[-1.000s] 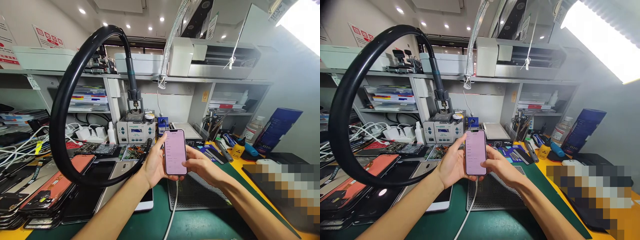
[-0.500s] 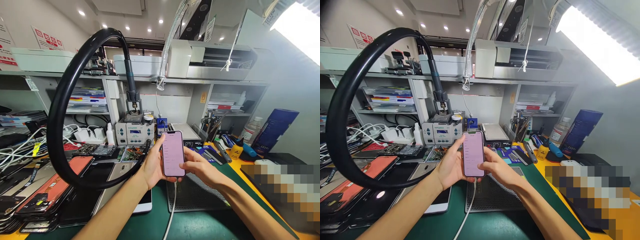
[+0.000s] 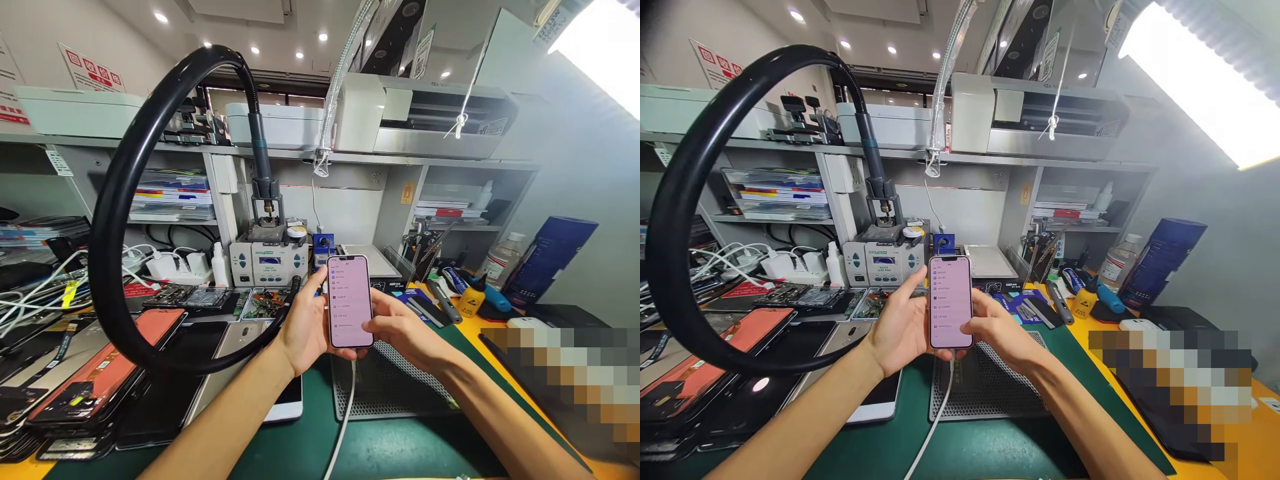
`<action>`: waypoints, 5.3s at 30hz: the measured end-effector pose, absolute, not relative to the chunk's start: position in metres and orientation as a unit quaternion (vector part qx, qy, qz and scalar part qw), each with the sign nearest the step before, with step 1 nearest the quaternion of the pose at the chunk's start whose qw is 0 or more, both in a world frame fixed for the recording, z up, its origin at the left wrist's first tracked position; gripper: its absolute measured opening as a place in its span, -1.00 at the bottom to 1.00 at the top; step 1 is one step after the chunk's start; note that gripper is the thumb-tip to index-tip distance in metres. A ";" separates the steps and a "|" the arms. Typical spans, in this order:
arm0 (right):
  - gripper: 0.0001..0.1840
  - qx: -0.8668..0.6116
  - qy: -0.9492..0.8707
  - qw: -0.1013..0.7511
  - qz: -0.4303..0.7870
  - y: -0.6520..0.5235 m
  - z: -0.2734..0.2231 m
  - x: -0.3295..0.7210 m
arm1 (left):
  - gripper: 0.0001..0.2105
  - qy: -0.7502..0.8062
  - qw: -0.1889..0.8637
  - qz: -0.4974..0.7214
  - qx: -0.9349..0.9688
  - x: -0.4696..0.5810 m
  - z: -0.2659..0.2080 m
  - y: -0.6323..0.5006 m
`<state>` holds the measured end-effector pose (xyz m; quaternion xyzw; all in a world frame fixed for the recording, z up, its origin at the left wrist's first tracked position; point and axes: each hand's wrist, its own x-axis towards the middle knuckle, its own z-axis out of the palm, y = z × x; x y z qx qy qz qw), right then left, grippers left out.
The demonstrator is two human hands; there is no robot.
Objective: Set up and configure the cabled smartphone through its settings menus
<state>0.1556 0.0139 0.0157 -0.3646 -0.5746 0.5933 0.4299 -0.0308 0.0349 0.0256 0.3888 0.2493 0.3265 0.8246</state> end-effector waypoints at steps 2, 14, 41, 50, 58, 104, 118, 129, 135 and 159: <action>-0.41 -0.365 -0.576 0.429 0.592 0.015 0.015 0.156 | -0.23 0.244 0.829 0.330 0.380 -0.031 0.026 0.035; -0.56 -0.353 -0.569 0.438 0.600 0.016 0.014 0.154 | -0.24 0.233 0.834 0.330 0.376 -0.030 0.029 0.032; -0.54 -0.332 -0.562 0.439 0.617 0.012 0.018 0.155 | -0.25 0.240 0.831 0.337 0.372 -0.030 0.025 0.034; -0.51 -0.327 -0.588 0.423 0.607 0.013 0.013 0.152 | -0.20 0.270 0.821 0.322 0.386 -0.030 0.024 0.034; -0.47 -0.352 -0.610 0.417 0.575 0.011 0.011 0.149 | -0.23 0.323 0.803 0.331 0.377 -0.029 0.023 0.036; -0.52 -0.354 -0.552 0.454 0.603 0.013 0.010 0.149 | -0.24 0.289 0.824 0.325 0.364 -0.029 0.025 0.034; -0.61 -0.341 -0.579 0.450 0.589 0.009 0.010 0.146 | -0.23 0.315 0.812 0.333 0.360 -0.027 0.025 0.034; -0.55 -0.357 -0.560 0.468 0.583 0.011 0.010 0.146 | -0.21 0.289 0.812 0.338 0.378 -0.027 0.026 0.031; -0.58 -0.374 -0.560 0.481 0.561 0.015 0.008 0.147 | -0.22 0.265 0.819 0.337 0.381 -0.028 0.024 0.031; -0.64 -0.367 -0.581 0.476 0.550 0.013 0.009 0.146 | -0.26 0.301 0.823 0.337 0.344 -0.028 0.029 0.030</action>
